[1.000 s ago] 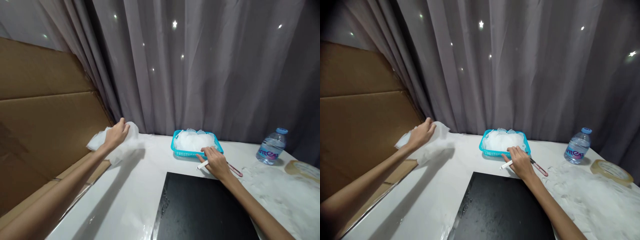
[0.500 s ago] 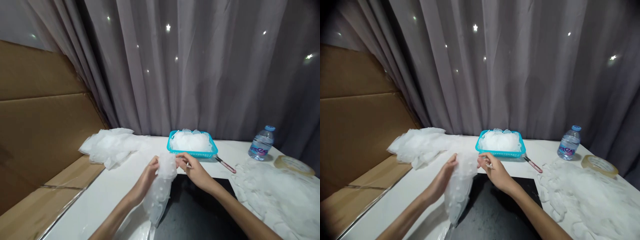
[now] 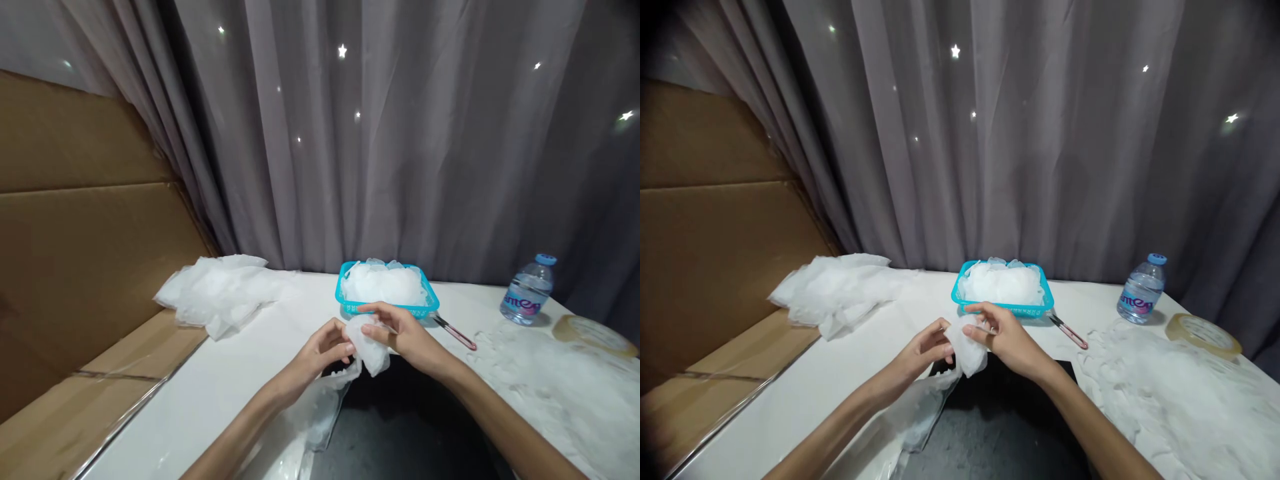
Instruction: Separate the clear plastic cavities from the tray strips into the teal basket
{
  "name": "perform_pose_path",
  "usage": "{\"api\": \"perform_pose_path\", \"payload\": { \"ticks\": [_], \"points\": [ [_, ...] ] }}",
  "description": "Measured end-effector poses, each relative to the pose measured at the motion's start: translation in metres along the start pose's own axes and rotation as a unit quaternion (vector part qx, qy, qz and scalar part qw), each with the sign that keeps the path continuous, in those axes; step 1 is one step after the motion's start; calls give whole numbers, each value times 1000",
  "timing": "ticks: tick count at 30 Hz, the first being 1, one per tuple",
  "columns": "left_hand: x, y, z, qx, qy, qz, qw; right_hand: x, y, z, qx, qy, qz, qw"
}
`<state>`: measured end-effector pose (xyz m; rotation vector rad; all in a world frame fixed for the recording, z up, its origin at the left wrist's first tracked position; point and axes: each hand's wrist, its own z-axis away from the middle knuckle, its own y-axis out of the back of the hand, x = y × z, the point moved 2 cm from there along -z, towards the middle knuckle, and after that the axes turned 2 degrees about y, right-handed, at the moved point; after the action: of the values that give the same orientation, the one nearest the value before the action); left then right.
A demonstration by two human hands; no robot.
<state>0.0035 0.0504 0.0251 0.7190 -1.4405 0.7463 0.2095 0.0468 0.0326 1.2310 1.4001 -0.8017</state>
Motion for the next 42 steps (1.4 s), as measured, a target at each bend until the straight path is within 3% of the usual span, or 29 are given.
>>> {"api": "perform_pose_path", "payload": {
  "ticks": [3,7,9,13,18,21,24,29,33,37,40,42],
  "points": [
    [3,3,-5,-7,0,-56,998,-6,15,0,3,-16,5,1000],
    [4,5,-10,49,-13,-151,987,-10,36,-1,3,-44,42,998],
    [4,1,-10,50,-23,-192,980,-12,43,-1,-5,-41,69,997],
    [-3,-11,-2,38,-39,-266,962,-17,45,2,-11,25,179,983],
    [-13,-22,14,22,-16,-295,955,-28,37,9,-7,127,341,932],
    [-7,-22,19,28,-4,-252,967,-30,38,11,-21,99,289,952],
    [5,-23,22,37,-7,-206,978,-27,42,11,-78,51,206,974],
    [13,-30,26,19,-8,-143,990,-27,50,12,-114,21,130,985],
    [14,-26,27,-10,37,-187,982,-50,57,19,-62,72,177,980],
    [17,-17,28,-116,112,-198,967,-77,65,31,64,156,269,948],
    [7,-27,36,-193,160,-92,964,-92,68,42,143,197,321,915],
    [-9,-44,45,-202,189,23,961,-99,68,49,170,214,338,901]
  ]
}}
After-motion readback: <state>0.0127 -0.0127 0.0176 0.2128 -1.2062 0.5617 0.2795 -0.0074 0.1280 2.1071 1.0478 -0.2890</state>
